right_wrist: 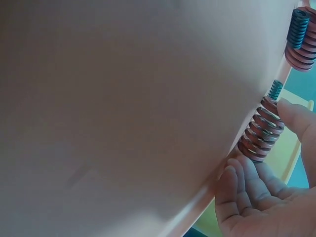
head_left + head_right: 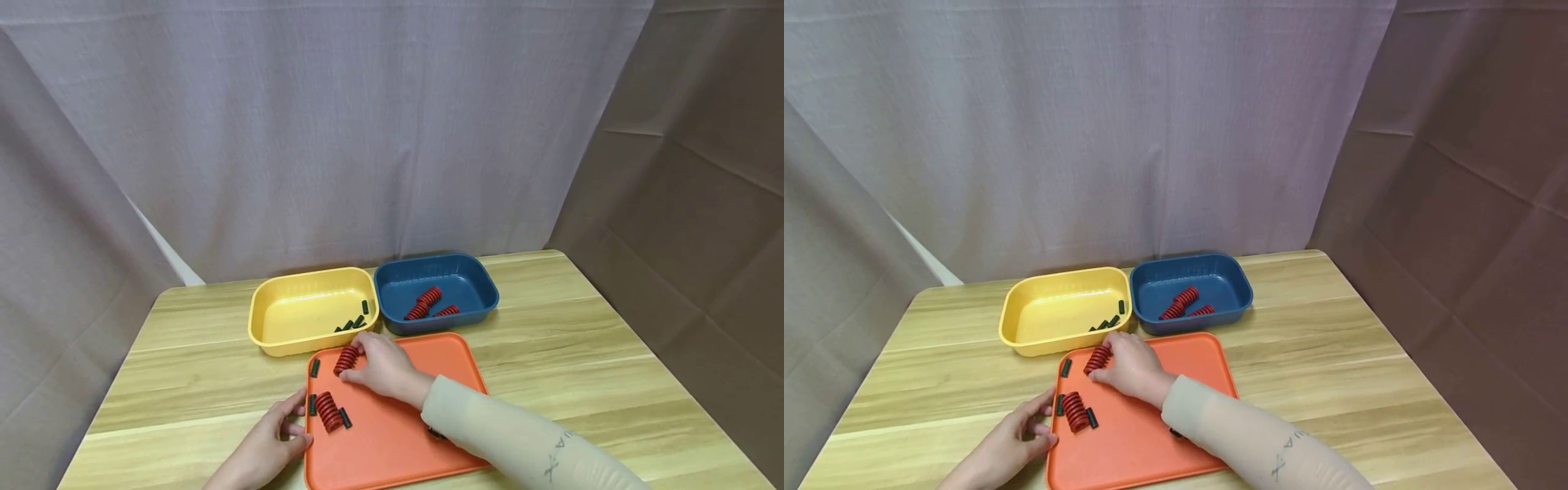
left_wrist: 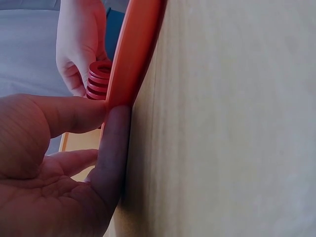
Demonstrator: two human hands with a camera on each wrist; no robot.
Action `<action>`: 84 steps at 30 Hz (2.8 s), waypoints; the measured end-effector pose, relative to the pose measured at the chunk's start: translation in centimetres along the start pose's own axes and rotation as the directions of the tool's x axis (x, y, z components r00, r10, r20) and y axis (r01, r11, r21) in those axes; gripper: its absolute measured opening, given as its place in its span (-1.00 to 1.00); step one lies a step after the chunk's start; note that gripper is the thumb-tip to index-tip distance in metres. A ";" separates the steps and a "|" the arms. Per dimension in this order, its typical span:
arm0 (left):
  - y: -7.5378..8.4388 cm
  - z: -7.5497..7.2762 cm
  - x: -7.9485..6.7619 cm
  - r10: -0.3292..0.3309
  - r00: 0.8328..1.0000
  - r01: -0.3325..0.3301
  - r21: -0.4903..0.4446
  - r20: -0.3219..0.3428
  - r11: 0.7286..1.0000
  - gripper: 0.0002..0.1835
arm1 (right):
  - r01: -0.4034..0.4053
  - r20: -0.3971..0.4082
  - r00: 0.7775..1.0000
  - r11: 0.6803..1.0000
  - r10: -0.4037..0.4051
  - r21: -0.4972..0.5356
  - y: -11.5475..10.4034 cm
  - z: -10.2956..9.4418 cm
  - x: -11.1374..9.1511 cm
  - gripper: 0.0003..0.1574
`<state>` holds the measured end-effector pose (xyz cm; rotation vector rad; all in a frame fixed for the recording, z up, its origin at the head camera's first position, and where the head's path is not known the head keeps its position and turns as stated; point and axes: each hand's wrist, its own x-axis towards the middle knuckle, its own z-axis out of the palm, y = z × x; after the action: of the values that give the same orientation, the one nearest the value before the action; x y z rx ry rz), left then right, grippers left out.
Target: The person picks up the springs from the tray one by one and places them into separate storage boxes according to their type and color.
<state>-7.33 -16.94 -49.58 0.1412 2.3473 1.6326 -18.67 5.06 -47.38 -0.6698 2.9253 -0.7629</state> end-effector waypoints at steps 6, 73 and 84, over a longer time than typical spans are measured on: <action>0.1 -0.1 -0.1 0.009 1.000 -0.009 0.001 0.003 1.000 -0.18 | 0.009 0.019 1.000 0.999 -0.009 0.033 0.2 -0.3 -0.1 -0.39; -0.1 -0.2 -0.2 0.002 1.000 -0.002 -0.028 0.019 1.000 -0.14 | -0.307 -0.255 0.903 0.935 0.345 0.177 15.4 -11.7 1.7 -0.39; -0.1 -0.4 -0.3 0.016 0.999 -0.015 -0.043 0.035 0.999 -0.16 | -0.311 -0.277 0.905 0.947 0.322 0.085 15.3 -10.9 2.2 -0.52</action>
<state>-7.18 -17.36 -49.52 0.1784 2.2892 1.6721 -28.37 21.18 -44.93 -0.0710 3.1449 -0.9432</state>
